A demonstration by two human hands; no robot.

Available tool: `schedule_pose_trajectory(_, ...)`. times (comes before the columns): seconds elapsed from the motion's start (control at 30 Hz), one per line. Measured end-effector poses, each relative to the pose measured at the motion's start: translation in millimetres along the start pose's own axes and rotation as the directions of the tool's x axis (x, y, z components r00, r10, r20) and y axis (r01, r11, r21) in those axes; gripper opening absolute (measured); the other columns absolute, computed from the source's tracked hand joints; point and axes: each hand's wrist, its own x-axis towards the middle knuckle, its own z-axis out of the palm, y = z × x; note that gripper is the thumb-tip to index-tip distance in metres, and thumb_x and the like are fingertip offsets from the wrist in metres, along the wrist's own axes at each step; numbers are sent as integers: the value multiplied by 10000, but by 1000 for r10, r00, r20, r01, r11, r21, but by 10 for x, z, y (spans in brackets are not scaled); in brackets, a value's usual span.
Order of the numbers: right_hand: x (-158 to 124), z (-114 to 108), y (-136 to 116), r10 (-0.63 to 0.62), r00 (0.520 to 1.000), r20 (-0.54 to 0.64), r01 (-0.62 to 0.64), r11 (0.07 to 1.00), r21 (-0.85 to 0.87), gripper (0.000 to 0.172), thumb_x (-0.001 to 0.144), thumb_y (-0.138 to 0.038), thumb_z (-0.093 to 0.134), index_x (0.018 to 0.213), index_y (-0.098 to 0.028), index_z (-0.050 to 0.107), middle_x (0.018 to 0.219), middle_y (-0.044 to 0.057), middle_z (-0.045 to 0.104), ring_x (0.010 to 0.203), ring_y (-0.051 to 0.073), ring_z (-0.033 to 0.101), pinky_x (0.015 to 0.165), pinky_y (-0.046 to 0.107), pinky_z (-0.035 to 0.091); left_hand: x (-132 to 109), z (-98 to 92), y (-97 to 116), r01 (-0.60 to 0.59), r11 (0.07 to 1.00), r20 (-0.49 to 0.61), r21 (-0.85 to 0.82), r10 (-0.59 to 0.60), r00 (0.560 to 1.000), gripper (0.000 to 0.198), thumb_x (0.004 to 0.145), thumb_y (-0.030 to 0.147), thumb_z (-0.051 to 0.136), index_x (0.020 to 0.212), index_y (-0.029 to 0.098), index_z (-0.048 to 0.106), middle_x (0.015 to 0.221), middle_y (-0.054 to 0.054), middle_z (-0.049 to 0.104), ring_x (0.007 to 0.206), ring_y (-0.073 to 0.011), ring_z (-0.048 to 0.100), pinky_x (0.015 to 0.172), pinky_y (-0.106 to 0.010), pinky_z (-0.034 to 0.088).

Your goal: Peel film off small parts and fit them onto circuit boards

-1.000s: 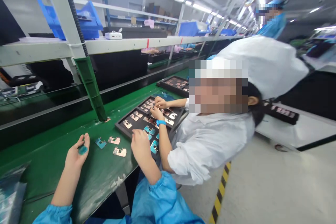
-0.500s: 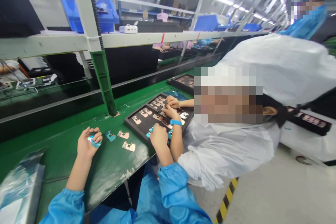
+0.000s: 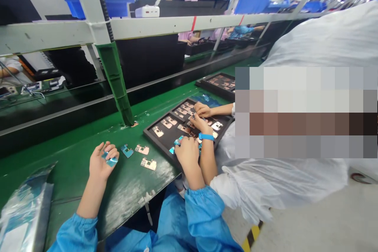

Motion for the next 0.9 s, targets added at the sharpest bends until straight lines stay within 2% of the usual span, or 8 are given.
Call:
schedule_pose_trajectory(0.07,-2,-21,-23,1,1000,4,-1,988,157,173,830,-130,596,987,-124,669,963,160,672,1056,339,626,993,470,439,-3,16,-16,-15,998,2,66,14,1000,129,939,180,533,817,152,560,635,75,356,435,-45,337,473,-182,391)
schedule_pose_trajectory(0.17,-104,-12,-138,-8,1000,0,8,901,433,359,876,-212,574,1230,-153,566,1008,105,663,1001,284,669,978,455,486,-3,35,-52,-55,976,8,209,55,998,118,896,195,604,790,160,565,627,85,334,428,-43,295,460,-183,367)
schedule_pose_trajectory(0.27,-329,75,-336,-65,994,89,-15,716,698,474,915,-404,556,1339,-205,479,1057,76,646,867,228,717,814,387,583,-7,45,-141,-143,903,16,405,149,989,132,846,241,698,777,156,624,597,89,345,421,-41,243,425,-178,289)
schedule_pose_trajectory(0.33,-501,163,-483,-139,969,205,-88,580,810,490,907,-513,559,1298,-221,511,935,42,660,708,200,708,632,334,590,-27,58,-232,-220,805,39,551,239,970,136,818,268,755,790,147,699,561,85,370,435,-47,248,424,-183,241)
schedule_pose_trajectory(0.43,-703,285,-669,-241,911,335,-209,430,878,507,888,-532,620,1287,-228,545,731,-16,638,577,158,639,521,273,542,-89,101,-377,-307,607,124,733,324,938,130,779,274,813,803,149,788,605,36,509,536,-79,381,495,-205,300)
schedule_pose_trajectory(0.6,-809,427,-811,-326,875,359,-279,268,922,566,885,-548,654,1328,-209,557,721,-32,617,565,113,586,525,238,527,-184,155,-534,-380,347,267,857,330,905,159,780,274,806,921,206,835,672,30,534,630,-114,476,605,-237,379)
schedule_pose_trajectory(0.73,-810,534,-818,-358,869,343,-300,171,938,461,934,-555,618,1213,-188,611,661,-33,611,524,106,569,480,220,495,-206,137,-571,-427,232,336,874,346,876,135,821,271,761,926,216,825,740,1,604,679,-130,549,638,-243,430)
schedule_pose_trajectory(0.9,-808,558,-818,-354,881,313,-268,169,948,390,949,-557,611,979,-172,667,588,-38,596,433,86,525,437,208,448,-235,130,-592,-470,152,399,870,343,850,109,862,264,719,915,213,800,810,-21,630,705,-139,607,589,-223,465)
